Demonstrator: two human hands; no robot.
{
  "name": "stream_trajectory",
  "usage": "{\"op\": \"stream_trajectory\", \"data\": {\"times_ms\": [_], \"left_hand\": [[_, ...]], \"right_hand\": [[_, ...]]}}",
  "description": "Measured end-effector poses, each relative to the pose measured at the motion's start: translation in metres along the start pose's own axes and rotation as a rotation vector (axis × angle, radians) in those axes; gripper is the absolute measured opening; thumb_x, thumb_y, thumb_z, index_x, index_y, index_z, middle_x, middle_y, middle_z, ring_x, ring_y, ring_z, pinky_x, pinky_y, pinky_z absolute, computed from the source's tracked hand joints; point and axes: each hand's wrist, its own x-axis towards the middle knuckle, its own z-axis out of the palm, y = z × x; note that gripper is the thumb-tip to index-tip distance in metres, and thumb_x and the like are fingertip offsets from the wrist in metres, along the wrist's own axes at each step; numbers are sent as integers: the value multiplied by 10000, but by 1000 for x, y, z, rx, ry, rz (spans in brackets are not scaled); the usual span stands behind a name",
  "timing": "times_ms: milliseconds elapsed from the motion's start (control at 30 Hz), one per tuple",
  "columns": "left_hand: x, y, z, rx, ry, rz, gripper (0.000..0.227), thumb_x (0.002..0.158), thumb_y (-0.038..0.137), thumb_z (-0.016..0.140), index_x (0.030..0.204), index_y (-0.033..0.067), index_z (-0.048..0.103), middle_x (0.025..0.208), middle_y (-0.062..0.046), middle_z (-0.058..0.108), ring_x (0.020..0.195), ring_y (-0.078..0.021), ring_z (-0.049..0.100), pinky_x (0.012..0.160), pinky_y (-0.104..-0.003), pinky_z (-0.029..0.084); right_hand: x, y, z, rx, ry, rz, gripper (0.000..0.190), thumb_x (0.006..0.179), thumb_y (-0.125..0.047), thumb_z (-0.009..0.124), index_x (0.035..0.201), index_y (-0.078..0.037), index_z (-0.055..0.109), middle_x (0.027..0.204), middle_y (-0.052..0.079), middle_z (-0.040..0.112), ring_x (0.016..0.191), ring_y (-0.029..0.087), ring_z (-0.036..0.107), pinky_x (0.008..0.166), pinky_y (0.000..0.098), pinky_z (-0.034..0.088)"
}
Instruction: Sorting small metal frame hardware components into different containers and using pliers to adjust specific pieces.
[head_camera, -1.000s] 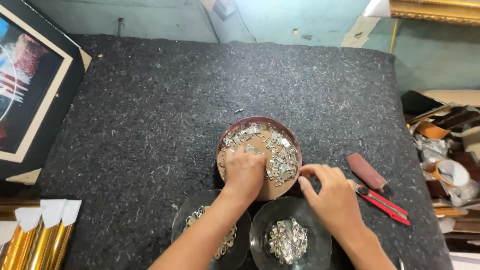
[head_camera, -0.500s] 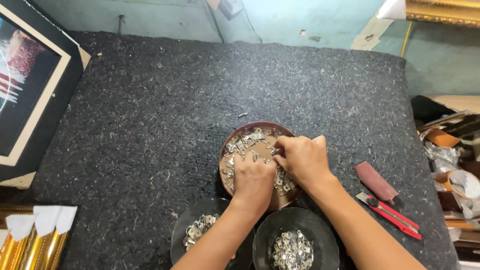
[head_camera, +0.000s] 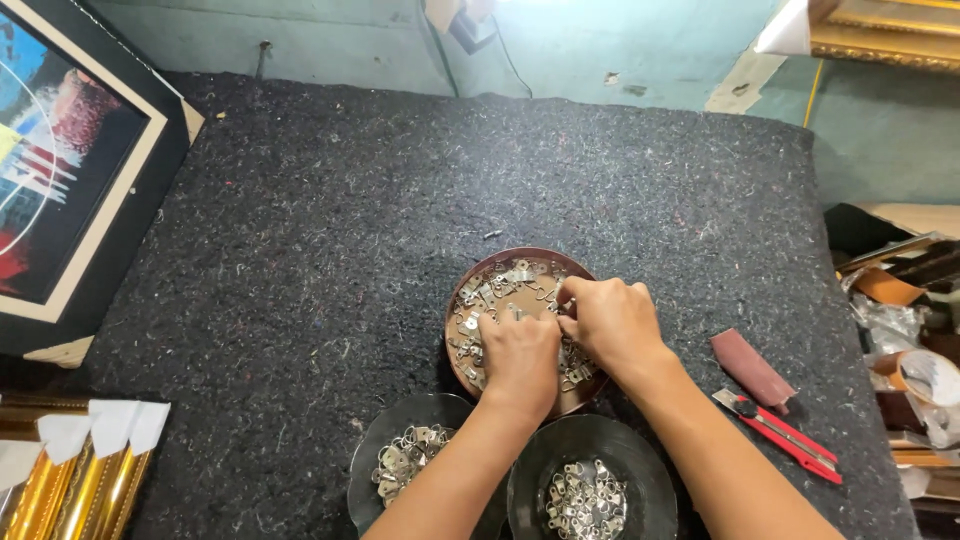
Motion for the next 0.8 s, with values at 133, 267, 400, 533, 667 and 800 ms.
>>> {"op": "stream_trajectory", "data": {"times_ms": [133, 267, 400, 533, 667, 800], "left_hand": [[-1, 0, 0, 4, 17, 4, 146, 792, 170, 529, 693, 94, 605, 559, -104, 604, 620, -292, 577, 587, -443, 341], [-4, -3, -8, 13, 34, 50, 61, 664, 63, 571, 692, 96, 614, 566, -97, 604, 620, -299, 580, 573, -433, 350], [-4, -8, 5, 6, 62, 83, 96, 652, 44, 572, 675, 128, 612, 529, -53, 585, 562, -257, 586, 548, -391, 356], [-3, -12, 13, -46, 104, 69, 109, 624, 63, 594, 651, 164, 627, 513, -35, 570, 555, -246, 586, 522, -377, 388], [-15, 9, -68, -663, -280, -355, 45, 657, 241, 600, 662, 211, 634, 601, 23, 585, 611, -163, 567, 546, -303, 433], [-50, 22, -117, -1457, -394, -475, 53, 737, 167, 570, 732, 127, 605, 741, 20, 577, 726, -94, 530, 675, -249, 408]], "right_hand": [[-1, 2, 2, 7, 15, -13, 116, 702, -346, 616, 786, -267, 626, 638, -46, 667, 722, 252, 652, 712, 359, 429], [-18, 3, -10, 129, 136, -5, 171, 751, -317, 552, 894, -300, 643, 701, -21, 669, 751, 218, 643, 746, 341, 439], [-51, 1, -34, 644, 194, 189, 214, 708, -257, 572, 892, -310, 667, 676, 13, 641, 736, 195, 627, 729, 333, 466], [-81, 8, -34, 1012, 196, 285, 253, 717, -194, 599, 956, -184, 681, 733, 47, 685, 708, 144, 591, 739, 303, 461], [-120, 7, -37, 1502, 137, 386, 170, 773, -107, 600, 933, -59, 630, 736, 24, 582, 698, 103, 523, 551, 234, 383], [-163, 1, -46, 1695, 116, 417, 152, 778, -46, 583, 923, -39, 629, 709, 37, 561, 640, 110, 482, 530, 258, 359]]}}
